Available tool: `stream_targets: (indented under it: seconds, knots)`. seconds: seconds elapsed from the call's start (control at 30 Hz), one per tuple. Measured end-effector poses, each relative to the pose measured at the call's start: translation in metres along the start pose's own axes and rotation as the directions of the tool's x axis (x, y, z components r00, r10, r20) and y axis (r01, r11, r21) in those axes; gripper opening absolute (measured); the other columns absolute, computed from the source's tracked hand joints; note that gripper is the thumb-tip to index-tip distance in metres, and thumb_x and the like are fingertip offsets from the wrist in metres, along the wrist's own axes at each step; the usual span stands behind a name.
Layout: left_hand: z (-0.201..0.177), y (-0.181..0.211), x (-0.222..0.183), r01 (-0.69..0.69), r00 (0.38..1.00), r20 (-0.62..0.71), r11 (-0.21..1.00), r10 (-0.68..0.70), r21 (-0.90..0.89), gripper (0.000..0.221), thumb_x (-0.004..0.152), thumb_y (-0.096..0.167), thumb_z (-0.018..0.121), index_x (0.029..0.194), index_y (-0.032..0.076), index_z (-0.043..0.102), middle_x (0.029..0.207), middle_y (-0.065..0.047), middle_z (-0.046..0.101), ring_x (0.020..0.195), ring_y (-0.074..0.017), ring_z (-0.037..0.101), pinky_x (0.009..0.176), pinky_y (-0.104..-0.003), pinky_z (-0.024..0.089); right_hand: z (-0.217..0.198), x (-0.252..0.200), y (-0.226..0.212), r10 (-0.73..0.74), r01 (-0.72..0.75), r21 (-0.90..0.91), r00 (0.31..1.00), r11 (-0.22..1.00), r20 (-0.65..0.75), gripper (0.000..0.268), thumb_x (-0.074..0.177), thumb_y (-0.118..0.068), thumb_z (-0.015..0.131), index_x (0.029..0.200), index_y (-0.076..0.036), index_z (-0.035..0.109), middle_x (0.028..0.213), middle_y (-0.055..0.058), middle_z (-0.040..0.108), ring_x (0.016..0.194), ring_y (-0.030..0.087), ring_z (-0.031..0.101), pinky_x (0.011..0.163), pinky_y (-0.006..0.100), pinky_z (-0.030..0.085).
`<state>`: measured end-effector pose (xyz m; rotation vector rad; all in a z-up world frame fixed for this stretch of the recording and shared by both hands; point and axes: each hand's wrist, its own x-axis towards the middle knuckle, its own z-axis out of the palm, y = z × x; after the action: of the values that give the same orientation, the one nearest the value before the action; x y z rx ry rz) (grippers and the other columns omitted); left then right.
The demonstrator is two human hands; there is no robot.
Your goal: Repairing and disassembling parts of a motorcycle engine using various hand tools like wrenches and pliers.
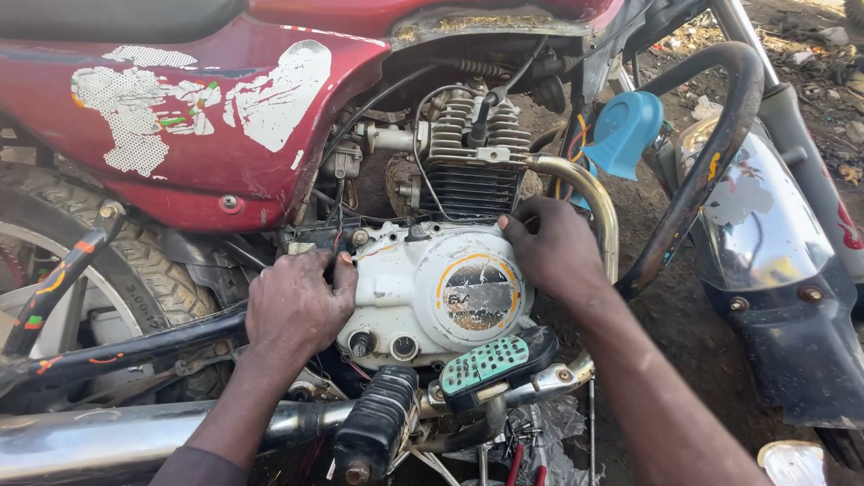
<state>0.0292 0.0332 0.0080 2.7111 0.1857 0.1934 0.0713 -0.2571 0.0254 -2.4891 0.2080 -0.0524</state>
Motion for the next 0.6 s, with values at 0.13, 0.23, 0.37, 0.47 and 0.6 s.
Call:
stream_targets:
  seconds: [0.13,0.23,0.37,0.47,0.6]
  knots:
    - [-0.003,0.005,-0.004,-0.007,1.000,0.003,1.000,0.007,-0.015,0.049,0.090,0.051,0.045,0.081,0.013,0.076,0.075,-0.017,0.074,0.083,-0.0465,0.074,0.080,-0.052,0.059,0.036,-0.011,0.005,0.143,-0.073,0.391,0.978,0.917,-0.154,0.023,0.091,-0.033,0.074,0.100,-0.012,0.078,0.077,0.006,0.068,0.079,0.023,0.069,0.071,0.040,0.055]
    - [-0.003,0.003,-0.001,0.021,1.000,0.018,1.000,-0.021,0.000,0.049,0.090,0.053,0.044,0.082,0.016,0.076,0.076,-0.015,0.074,0.086,-0.0440,0.074,0.081,-0.052,0.058,0.054,-0.019,0.008,0.294,0.023,0.726,0.905,0.688,-0.307,0.016,0.093,-0.013,0.066,0.101,-0.007,0.078,0.083,0.011,0.064,0.082,0.017,0.059,0.074,0.037,0.051]
    - [-0.003,0.002,0.001,-0.007,1.000,-0.001,0.999,0.007,-0.032,0.048,0.090,0.051,0.047,0.081,0.014,0.076,0.071,-0.016,0.073,0.081,-0.0451,0.074,0.079,-0.052,0.058,0.053,-0.029,0.014,0.180,0.204,0.812,0.919,0.547,-0.352,0.025,0.099,0.001,0.049,0.111,-0.001,0.070,0.101,0.015,0.069,0.093,0.017,0.065,0.093,0.037,0.054]
    - [0.000,0.001,0.003,-0.017,1.000,-0.012,0.998,0.016,-0.054,0.046,0.088,0.051,0.050,0.083,0.014,0.078,0.070,-0.017,0.072,0.080,-0.0456,0.074,0.078,-0.052,0.058,0.051,-0.027,0.026,0.070,0.275,0.764,0.920,0.583,-0.385,0.028,0.099,0.002,0.046,0.113,-0.003,0.070,0.102,0.013,0.069,0.094,0.017,0.063,0.094,0.038,0.054]
    - [-0.001,0.001,-0.001,-0.022,0.999,-0.040,0.996,0.019,-0.084,0.041,0.088,0.046,0.054,0.083,0.014,0.078,0.066,-0.015,0.070,0.075,-0.0422,0.073,0.074,-0.050,0.058,0.051,-0.027,0.031,-0.043,0.311,0.620,0.912,0.721,-0.408,0.027,0.099,-0.002,0.045,0.115,-0.001,0.066,0.098,0.014,0.066,0.093,0.020,0.062,0.091,0.043,0.052]
